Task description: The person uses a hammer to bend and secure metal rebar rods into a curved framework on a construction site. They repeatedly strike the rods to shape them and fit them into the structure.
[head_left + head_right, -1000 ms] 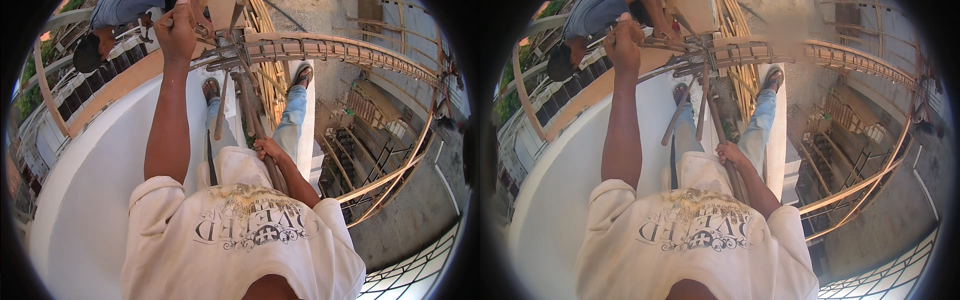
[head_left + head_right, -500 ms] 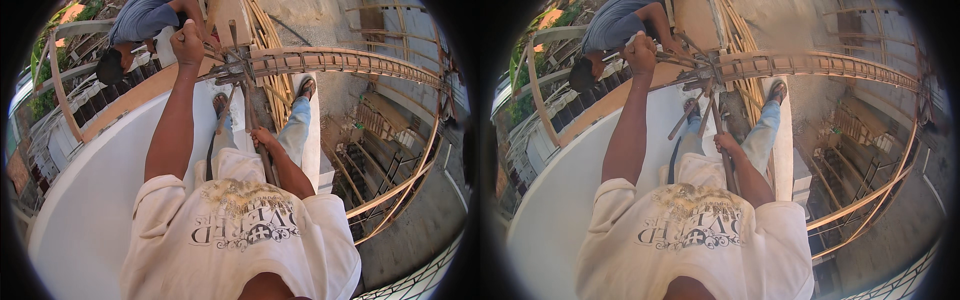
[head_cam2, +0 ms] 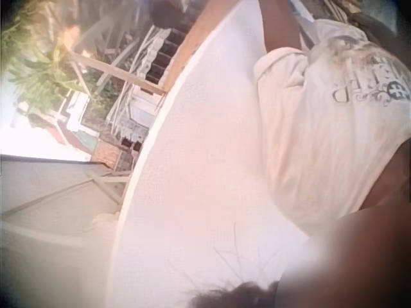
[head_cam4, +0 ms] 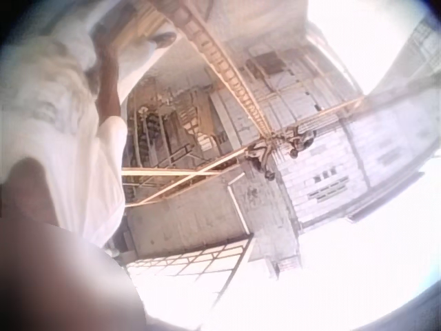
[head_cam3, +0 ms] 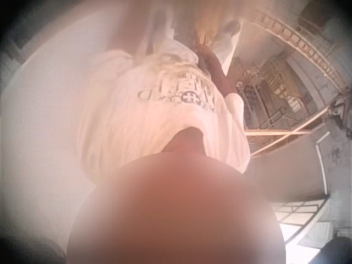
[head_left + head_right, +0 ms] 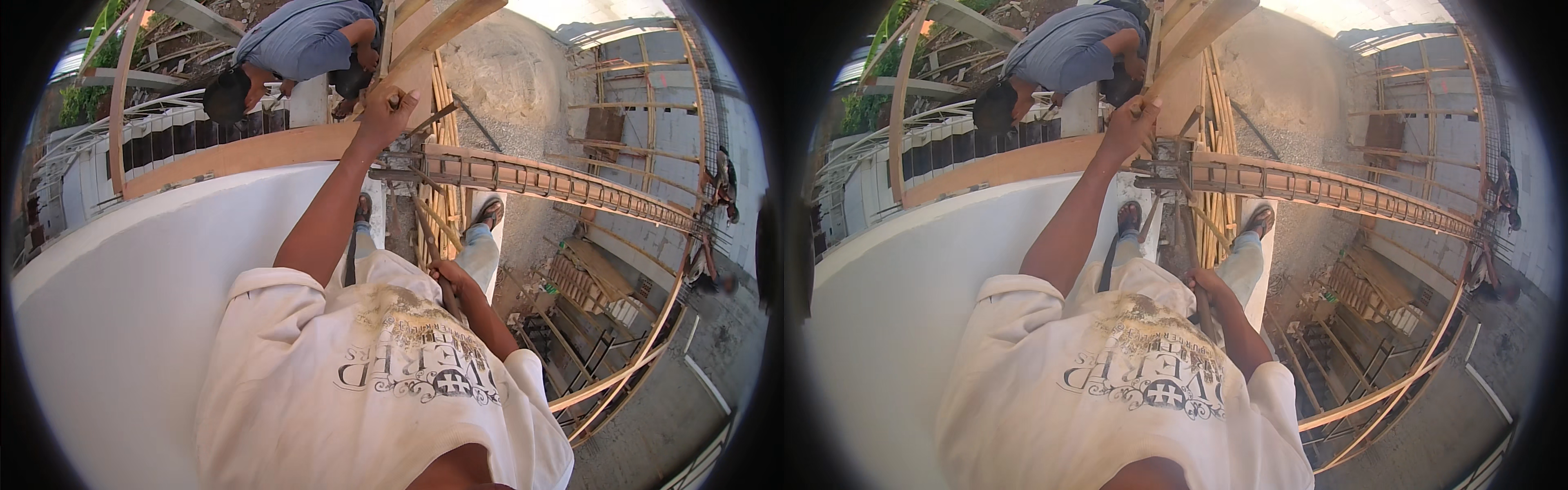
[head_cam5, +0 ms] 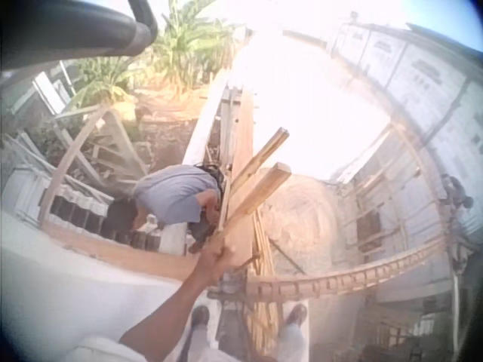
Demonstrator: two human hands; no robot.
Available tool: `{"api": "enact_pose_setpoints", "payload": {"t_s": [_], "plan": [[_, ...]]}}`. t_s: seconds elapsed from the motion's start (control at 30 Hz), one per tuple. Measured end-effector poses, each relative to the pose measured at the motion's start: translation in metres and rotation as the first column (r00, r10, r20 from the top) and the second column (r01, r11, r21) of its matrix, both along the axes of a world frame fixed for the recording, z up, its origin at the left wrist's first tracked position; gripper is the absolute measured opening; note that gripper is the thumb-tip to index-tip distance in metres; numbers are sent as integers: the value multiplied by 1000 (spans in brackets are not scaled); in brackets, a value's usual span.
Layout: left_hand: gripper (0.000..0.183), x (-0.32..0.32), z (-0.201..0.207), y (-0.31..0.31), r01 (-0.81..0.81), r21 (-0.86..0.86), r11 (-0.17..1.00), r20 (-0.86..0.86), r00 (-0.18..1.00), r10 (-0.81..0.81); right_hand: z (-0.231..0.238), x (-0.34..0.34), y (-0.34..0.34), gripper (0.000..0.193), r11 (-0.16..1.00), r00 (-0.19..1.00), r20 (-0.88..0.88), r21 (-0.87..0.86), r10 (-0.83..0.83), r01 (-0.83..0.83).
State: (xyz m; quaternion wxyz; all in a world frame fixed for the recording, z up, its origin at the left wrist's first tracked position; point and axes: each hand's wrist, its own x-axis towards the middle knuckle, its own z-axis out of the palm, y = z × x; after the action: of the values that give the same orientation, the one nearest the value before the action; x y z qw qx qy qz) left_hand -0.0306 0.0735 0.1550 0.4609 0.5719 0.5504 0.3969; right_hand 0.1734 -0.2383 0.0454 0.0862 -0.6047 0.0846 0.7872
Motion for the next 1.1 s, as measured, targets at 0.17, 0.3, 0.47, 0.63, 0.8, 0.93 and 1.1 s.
{"api": "enact_pose_setpoints", "payload": {"t_s": [0.17, 0.3, 0.47, 0.63, 0.8, 0.93, 1.1], "plan": [[45, -54, -11, -88, -454, 20, 891, 363, 834, 416, 24, 46, 11, 7, 932, 942, -54, -176, -330, 316], [70, -103, -47, -185, -263, -708, 655, -260, 960, 104, 54, 87, 21, 7, 984, 983, -40, -38, -178, 176], [88, -98, -12, -255, 110, -965, 239, 26, 944, -330, 75, 119, 14, 11, 997, 994, 107, 83, -12, 3], [89, -106, 128, -199, 284, -818, 501, 137, 941, -309, 75, 133, 9, 9, 975, 987, -9, 157, -159, 158], [80, -71, 269, -166, 305, 271, 913, 845, 378, -377, 92, 141, -9, 12, 981, 990, 132, 182, 41, -65], [83, -30, 312, -150, 272, 456, 847, 852, 140, -504, 81, 126, -20, 13, 949, 980, 130, 296, -147, 103], [81, -29, 327, -139, 406, 511, 758, 730, 259, -632, 70, 117, -15, 20, 853, 855, -187, 116, -484, 508]]}}
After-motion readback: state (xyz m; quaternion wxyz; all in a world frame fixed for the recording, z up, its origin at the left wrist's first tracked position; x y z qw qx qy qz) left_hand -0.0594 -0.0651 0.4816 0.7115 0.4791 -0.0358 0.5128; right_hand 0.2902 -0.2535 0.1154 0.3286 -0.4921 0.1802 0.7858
